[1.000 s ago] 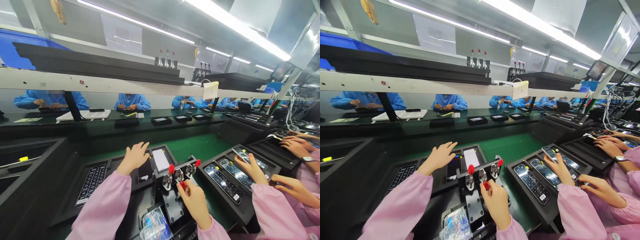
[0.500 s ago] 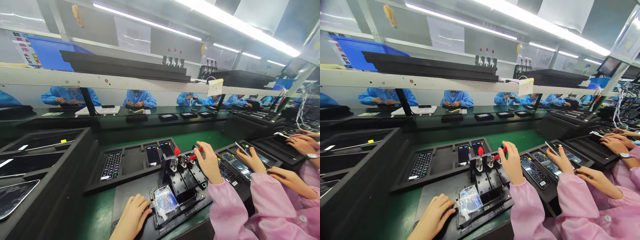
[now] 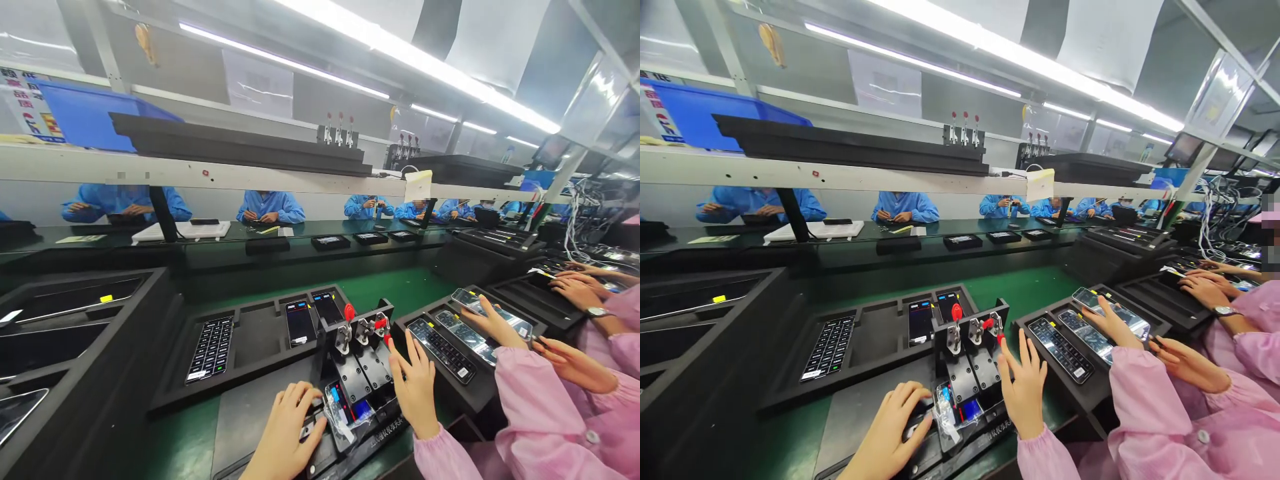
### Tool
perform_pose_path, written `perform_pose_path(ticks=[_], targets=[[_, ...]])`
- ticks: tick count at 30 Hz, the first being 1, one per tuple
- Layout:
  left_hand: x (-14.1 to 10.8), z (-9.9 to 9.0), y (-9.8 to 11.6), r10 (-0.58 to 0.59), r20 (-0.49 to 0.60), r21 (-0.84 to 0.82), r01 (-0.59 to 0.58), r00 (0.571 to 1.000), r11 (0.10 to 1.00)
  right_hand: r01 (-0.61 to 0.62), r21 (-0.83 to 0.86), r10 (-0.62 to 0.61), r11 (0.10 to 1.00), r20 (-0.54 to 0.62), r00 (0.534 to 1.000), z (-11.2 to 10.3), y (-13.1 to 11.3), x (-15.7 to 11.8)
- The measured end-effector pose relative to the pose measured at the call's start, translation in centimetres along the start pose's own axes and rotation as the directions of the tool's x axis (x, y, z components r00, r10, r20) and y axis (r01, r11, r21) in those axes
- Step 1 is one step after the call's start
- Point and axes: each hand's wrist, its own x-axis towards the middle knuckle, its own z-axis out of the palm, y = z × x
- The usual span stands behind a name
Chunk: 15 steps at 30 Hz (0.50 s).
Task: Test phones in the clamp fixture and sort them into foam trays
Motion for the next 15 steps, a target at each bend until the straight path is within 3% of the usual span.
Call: perform_pose_path(ticks=[4,9,15], targets=[[0.6,-0.1,0.3,0.088,0.054,0.051,-0.091,0.995,0.995,-0.034,-0.012,0.035,0.999,0.101,0.994,-0.5,-0.1,0.3],[0.6,0.3,-0.7,0.092,0.072,0.031,-0.094,0.993,0.995,-0.072,0.297,0.116,0.952,-0.133,0.984,0.3,0.7,-3.4],[-0.6,0.3,-3.0,-0.02,0.004,-0.117,0.02,1.0,0.993,-0.187,0.447,0.344,0.875,-0.301,0.889,3.9,1.5,-8.4]])
